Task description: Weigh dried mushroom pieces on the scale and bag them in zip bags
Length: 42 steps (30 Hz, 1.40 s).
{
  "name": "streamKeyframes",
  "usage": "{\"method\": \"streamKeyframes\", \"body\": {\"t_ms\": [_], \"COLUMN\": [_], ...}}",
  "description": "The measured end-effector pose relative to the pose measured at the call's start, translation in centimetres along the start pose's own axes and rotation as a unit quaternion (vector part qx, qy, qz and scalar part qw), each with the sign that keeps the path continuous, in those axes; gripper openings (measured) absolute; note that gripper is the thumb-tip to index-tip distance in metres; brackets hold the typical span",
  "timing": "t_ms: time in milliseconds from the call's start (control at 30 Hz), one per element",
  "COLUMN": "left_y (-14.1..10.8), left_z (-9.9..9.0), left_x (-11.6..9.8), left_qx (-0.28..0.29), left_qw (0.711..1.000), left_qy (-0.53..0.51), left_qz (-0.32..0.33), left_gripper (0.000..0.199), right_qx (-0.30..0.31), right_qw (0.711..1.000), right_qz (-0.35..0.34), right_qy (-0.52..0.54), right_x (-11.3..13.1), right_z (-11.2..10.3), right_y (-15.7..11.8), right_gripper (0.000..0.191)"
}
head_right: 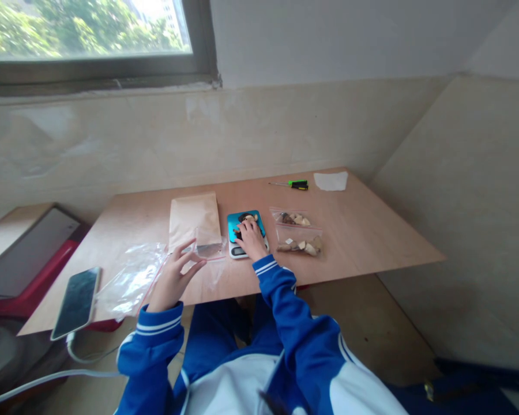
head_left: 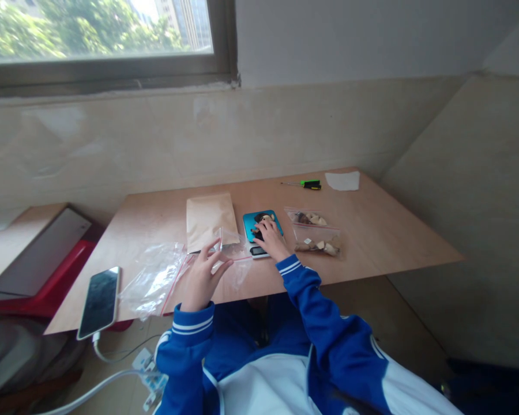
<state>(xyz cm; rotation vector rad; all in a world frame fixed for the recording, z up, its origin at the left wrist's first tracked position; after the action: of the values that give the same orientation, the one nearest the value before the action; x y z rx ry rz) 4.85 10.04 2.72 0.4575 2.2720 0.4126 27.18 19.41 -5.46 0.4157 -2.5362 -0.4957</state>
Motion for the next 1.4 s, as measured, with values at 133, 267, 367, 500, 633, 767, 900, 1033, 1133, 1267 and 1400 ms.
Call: {"method": "streamKeyframes", "body": {"t_ms": [133, 267, 367, 500, 633, 767, 900, 1033, 1133, 1267, 1400], "left_y": [0.0, 0.0, -0.1, -0.1, -0.2, -0.2, -0.2, -0.2, -0.1, -0.2, -0.4], "left_z": [-0.2, -0.1, 0.1, 0.3, 0.3, 0.2, 0.3, 0.4, 0.5, 0.4, 0.3], "left_x": [0.1, 0.0, 0.0, -0.1, 0.0, 0.1, 0.4, 0.4, 0.2, 0.2, 0.8], "left_qx": [-0.013, -0.013, -0.012, -0.018, -0.017, -0.009, -0.004, -0.002, -0.005, -0.023, -0.026], "left_qw": [1.0, 1.0, 1.0, 1.0, 1.0, 1.0, 1.0, 1.0, 1.0, 0.999, 0.998], "left_qy": [0.0, 0.0, -0.001, -0.001, 0.0, -0.001, 0.003, 0.002, -0.002, -0.006, -0.027], "left_qz": [-0.001, -0.005, -0.009, -0.007, -0.01, -0.015, -0.015, -0.014, -0.018, -0.03, -0.055], "left_gripper": [0.019, 0.02, 0.022, 0.023, 0.022, 0.021, 0.021, 0.021, 0.022, 0.021, 0.024], "right_qx": [-0.004, -0.013, -0.02, -0.029, -0.042, -0.063, -0.107, -0.164, -0.121, -0.049, -0.112], "right_qw": [1.0, 1.0, 0.999, 0.998, 0.996, 0.993, 0.984, 0.956, 0.953, 0.949, 0.965], "right_qz": [0.013, 0.021, 0.024, 0.024, 0.026, 0.028, 0.03, 0.014, -0.036, -0.089, -0.022], "right_qy": [0.004, 0.014, 0.026, 0.047, 0.068, 0.095, 0.141, 0.244, 0.276, 0.298, 0.238], "right_x": [0.2, 0.4, 0.6, 0.6, 0.6, 1.2, 2.7, 5.6, 8.0, 9.2, 6.4], "right_z": [0.3, 0.3, 0.1, -0.1, -0.3, -1.2, -3.4, -6.0, -7.2, -7.4, -6.0], "right_y": [0.0, -0.1, -0.2, -0.3, -0.4, -0.3, 0.0, 0.4, 0.2, -0.1, -0.2], "right_gripper": [0.037, 0.033, 0.028, 0.019, 0.016, 0.016, 0.017, 0.02, 0.028, 0.029, 0.023]}}
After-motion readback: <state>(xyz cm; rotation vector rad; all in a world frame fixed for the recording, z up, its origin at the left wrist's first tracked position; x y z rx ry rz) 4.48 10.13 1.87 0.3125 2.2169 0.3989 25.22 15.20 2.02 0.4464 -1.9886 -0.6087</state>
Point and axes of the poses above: each hand's wrist, its own y-axis towards the middle knuckle, its own z-axis out of the palm, x = y × z, the point moved 1 cm from there along y, towards the middle knuckle, and after that the axes turned 4 degrees about -x, right-handed, at the moved point
